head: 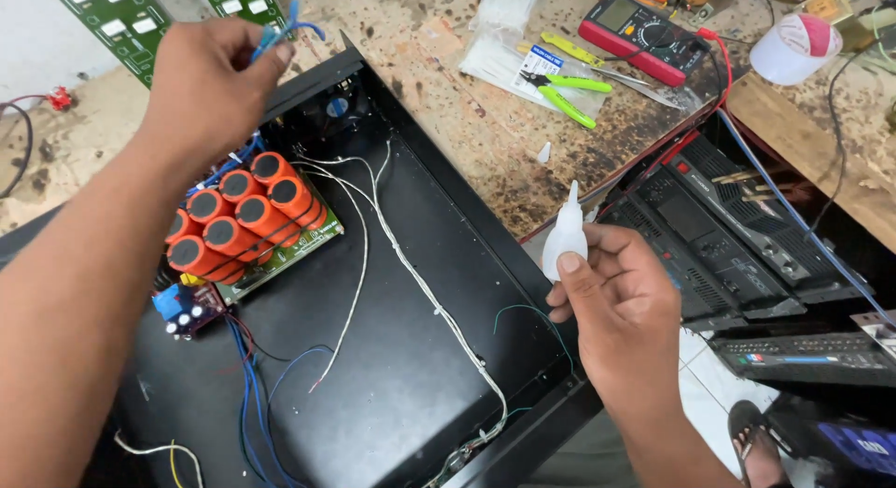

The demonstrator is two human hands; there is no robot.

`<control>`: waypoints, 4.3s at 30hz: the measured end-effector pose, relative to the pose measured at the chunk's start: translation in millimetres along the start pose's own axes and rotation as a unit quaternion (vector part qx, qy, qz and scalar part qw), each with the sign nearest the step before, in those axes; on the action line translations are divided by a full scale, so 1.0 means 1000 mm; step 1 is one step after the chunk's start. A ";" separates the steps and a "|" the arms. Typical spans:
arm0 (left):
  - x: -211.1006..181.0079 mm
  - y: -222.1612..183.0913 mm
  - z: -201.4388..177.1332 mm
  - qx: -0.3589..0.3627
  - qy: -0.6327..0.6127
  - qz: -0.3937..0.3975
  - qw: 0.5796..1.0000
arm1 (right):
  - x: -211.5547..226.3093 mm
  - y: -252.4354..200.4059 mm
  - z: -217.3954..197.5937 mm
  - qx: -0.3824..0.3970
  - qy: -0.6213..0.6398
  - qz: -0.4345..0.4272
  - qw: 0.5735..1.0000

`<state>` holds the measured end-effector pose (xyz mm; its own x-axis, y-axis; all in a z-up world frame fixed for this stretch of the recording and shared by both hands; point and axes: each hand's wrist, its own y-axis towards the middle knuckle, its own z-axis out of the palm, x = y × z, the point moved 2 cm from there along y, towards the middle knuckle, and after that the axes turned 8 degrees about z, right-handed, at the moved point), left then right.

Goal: Applying glue to secure internal wiring and stripping wires for connection inside an electronic device.

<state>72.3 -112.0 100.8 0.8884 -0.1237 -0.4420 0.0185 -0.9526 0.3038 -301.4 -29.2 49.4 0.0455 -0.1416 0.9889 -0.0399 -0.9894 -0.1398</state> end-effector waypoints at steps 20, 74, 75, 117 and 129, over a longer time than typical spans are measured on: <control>-0.007 -0.005 0.045 -0.123 0.316 0.279 0.899 | 0.000 -0.001 0.001 -0.018 -0.019 0.011 1.000; -0.016 -0.007 0.053 0.262 0.206 0.011 0.943 | 0.005 -0.002 0.002 -0.007 -0.019 -0.013 1.000; -0.021 -0.017 0.053 0.264 0.206 0.013 0.942 | 0.003 -0.002 0.001 -0.009 -0.018 -0.012 1.000; -0.100 -0.075 -0.014 0.103 -0.089 -0.307 0.942 | 0.004 -0.003 -0.003 0.016 -0.009 -0.007 1.000; 0.119 -0.105 -0.065 -0.039 0.411 -0.049 0.909 | 0.002 -0.004 -0.002 0.016 0.002 0.002 1.000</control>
<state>205.6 -9.1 70.9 0.9227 0.2414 0.3005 0.1207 -0.9213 0.3697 -302.9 -25.5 52.1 0.0410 -0.1449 0.9886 -0.0077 -0.9895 -0.1447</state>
